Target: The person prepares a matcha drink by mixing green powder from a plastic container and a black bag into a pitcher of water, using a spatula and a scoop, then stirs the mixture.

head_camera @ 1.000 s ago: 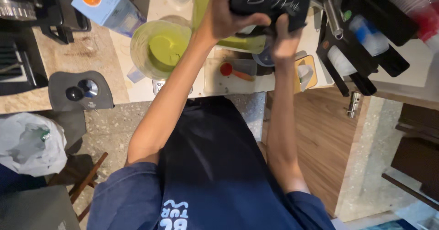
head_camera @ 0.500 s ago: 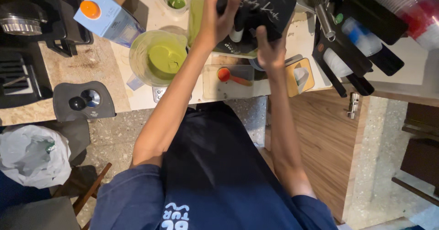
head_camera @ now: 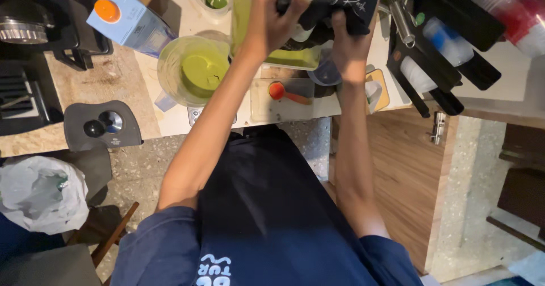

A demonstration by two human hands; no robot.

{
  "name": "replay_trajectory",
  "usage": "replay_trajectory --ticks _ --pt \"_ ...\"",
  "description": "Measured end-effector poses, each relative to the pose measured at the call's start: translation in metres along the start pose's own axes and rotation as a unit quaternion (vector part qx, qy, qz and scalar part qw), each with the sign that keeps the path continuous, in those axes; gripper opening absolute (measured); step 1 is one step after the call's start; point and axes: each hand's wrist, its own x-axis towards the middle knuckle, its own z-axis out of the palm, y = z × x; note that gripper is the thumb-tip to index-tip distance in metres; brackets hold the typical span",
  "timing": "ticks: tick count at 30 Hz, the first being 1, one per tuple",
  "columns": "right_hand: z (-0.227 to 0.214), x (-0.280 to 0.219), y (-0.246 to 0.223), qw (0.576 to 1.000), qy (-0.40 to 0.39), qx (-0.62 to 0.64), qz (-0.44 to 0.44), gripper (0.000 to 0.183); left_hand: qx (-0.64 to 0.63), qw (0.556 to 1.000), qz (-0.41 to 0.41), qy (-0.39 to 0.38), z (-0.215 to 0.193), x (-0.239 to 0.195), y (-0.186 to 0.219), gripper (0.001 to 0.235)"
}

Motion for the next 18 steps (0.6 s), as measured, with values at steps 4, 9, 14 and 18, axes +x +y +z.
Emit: replay_trajectory --ticks 4,9,14,18 --pt "-0.002 -0.001 -0.005 0.978 -0.055 -0.072 -0.187 0.08 -0.126 0.985 -0.121 -0.013 -0.005 0.017 -0.002 0.052" --pt "0.0 -0.001 -0.015 0.968 -0.079 -0.103 -0.215 0.08 -0.076 0.997 -0.005 0.029 -0.005 0.014 -0.003 0.05" --pt "-0.003 0.001 0.003 0.996 0.012 -0.068 -0.053 0.093 -0.076 0.995 -0.054 -0.026 0.005 0.008 0.001 0.051" --pt "-0.008 0.007 -0.001 0.988 0.025 -0.095 -0.118 0.081 -0.092 0.994 -0.058 -0.022 0.008 0.009 0.009 0.051"
